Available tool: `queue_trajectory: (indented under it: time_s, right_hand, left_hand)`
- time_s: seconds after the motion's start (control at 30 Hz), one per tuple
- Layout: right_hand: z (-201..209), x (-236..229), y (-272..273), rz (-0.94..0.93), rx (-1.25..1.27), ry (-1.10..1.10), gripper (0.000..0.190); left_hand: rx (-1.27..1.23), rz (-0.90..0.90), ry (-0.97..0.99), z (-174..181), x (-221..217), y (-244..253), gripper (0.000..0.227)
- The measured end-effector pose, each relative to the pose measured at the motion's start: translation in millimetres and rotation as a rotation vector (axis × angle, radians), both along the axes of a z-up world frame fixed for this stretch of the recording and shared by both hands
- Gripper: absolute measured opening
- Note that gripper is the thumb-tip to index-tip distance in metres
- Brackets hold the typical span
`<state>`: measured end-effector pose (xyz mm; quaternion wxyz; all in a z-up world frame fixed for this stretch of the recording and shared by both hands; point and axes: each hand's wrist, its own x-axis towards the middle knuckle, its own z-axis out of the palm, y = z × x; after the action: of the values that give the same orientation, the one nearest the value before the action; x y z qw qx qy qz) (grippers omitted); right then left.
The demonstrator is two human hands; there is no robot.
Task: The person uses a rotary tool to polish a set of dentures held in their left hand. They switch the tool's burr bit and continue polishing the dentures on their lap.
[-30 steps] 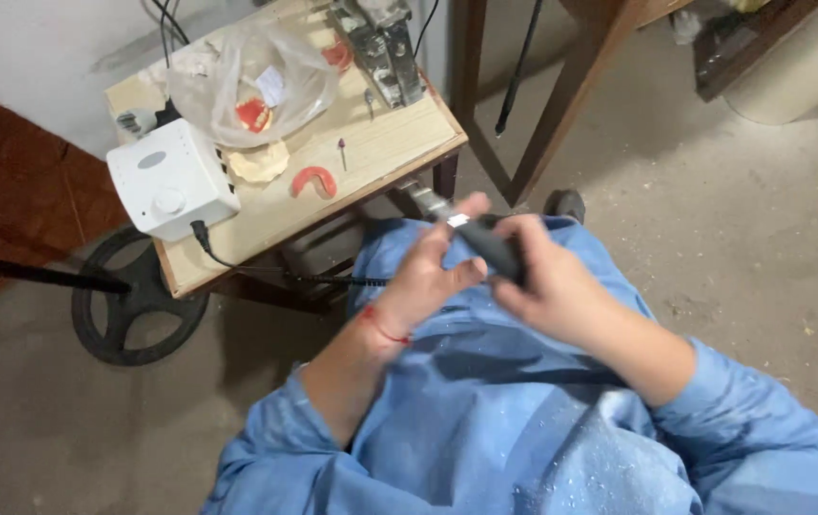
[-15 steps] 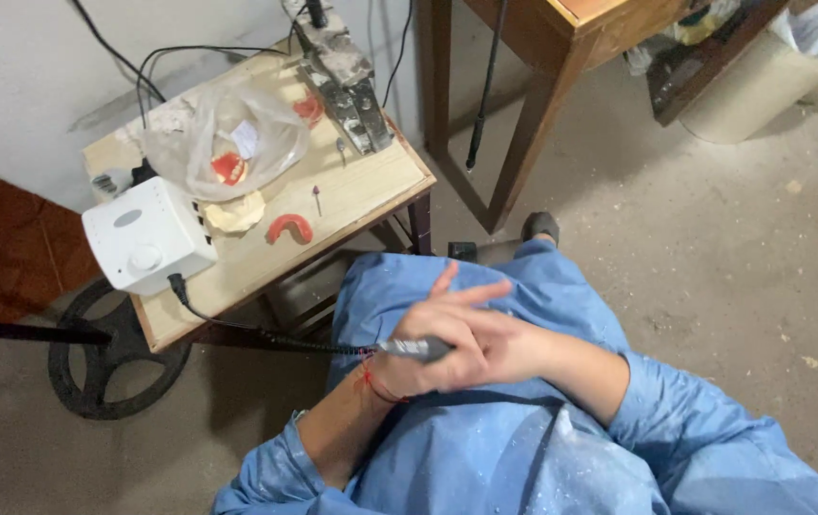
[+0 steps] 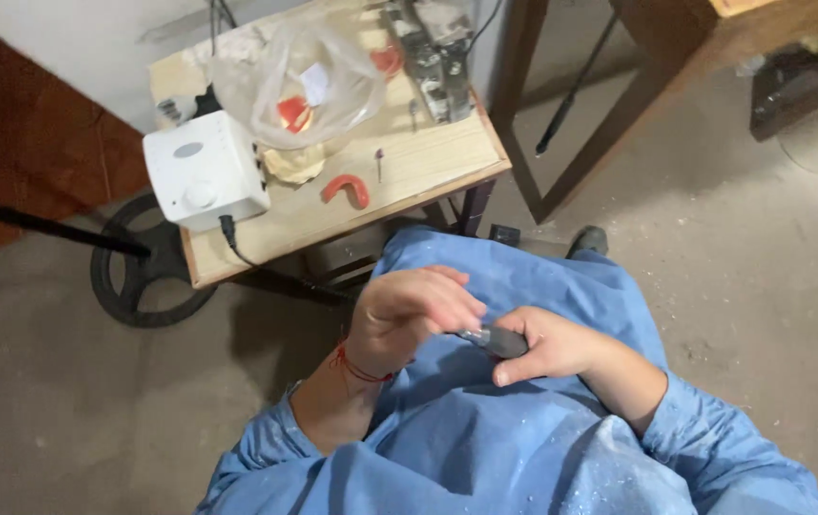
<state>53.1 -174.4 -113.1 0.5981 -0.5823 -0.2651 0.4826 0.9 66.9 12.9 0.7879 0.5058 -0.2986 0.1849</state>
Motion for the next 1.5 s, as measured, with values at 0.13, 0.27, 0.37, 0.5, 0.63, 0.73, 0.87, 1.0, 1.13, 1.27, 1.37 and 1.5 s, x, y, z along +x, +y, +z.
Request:
queue_trajectory:
  time_s: [0.13, 0.27, 0.37, 0.5, 0.63, 0.73, 0.87, 1.0, 1.13, 1.27, 1.37, 1.5]
  right_hand:
    - [3, 23, 27, -0.092, -0.124, -0.099, 0.032]
    - [47, 72, 78, -0.337, -0.582, -0.638, 0.037]
    - [55, 103, 118, -0.353, -0.803, -0.97, 0.046]
    - [27, 141, 165, -0.46, -0.834, -1.252, 0.038]
    - [10, 162, 181, -0.639, -0.739, -1.379, 0.032]
    - [23, 167, 150, -0.617, -0.459, -1.289, 0.047]
    - [14, 197, 54, -0.906, -0.288, -1.201, 0.009]
    - [-5, 278, -92, -1.572, -0.096, -0.655, 0.011]
    - [-19, 368, -232, -1.701, 0.131, -0.184, 0.025]
    - [16, 422, -288, -1.686, 0.077, -0.045, 0.051]
    - [20, 452, -307, -1.656, 0.147, -0.007, 0.034]
    - [21, 456, -326, -1.653, 0.084, -0.074, 0.043]
  left_hand:
    - [-0.271, 0.314, 0.049, -14, 5, 53, 0.02]
    - [-0.177, 0.589, 0.238, -34, 2, 102, 0.025]
    - [-0.088, 0.607, 0.431, -46, -1, 100, 0.018]
    - [0.041, 0.515, 0.656, -43, -8, 90, 0.021]
    - [0.194, 0.495, 0.699, -43, -12, 91, 0.027]
    - [0.259, 0.542, 0.812, -48, -8, 89, 0.025]
    - [0.262, 0.605, 0.813, -53, 4, 84, 0.016]
    - [0.235, 0.562, 0.778, -83, 25, 78, 0.013]
    - [0.427, 0.518, 0.704, -70, 60, 44, 0.01]
    - [0.661, 0.493, 0.564, -42, 93, -6, 0.007]
    - [0.659, 0.435, 0.722, -37, 112, -39, 0.006]
    - [0.82, 0.347, 0.856, -9, 147, -91, 0.007]
